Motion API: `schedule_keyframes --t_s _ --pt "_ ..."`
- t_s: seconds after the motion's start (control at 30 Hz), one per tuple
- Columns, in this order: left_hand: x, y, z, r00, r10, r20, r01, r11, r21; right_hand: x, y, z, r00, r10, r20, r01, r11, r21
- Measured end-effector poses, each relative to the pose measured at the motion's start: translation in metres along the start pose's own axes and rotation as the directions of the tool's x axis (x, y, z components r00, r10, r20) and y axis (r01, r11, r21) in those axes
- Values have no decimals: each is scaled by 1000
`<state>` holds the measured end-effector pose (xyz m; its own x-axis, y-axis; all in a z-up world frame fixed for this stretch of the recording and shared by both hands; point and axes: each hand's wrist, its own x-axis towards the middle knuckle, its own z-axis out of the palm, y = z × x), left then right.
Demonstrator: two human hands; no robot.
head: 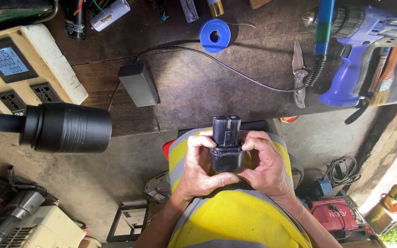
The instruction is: Inspecting electronic components and assembling a battery pack into its plastic housing at a repair bench.
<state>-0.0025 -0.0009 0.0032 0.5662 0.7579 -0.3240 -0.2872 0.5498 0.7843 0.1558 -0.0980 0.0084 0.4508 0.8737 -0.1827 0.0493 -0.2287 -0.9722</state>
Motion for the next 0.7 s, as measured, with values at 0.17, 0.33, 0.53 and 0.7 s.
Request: schedule_keyframes --t_s 0.17,0.33,0.53,0.7 --pt "7 7 -3 994 100 39 -104 986 129 1 -8 2 998 53 19 -54 996 71" --pt "15 20 10 989 143 28 -145 952 269 13 -17 2 998 -54 44 58 993 -100" --pt "12 13 15 986 161 -49 -135 934 331 16 -14 11 980 -193 52 200 946 -254" --pt "17 -10 11 979 84 -185 -50 982 181 28 -30 25 989 -144 29 146 942 -302"
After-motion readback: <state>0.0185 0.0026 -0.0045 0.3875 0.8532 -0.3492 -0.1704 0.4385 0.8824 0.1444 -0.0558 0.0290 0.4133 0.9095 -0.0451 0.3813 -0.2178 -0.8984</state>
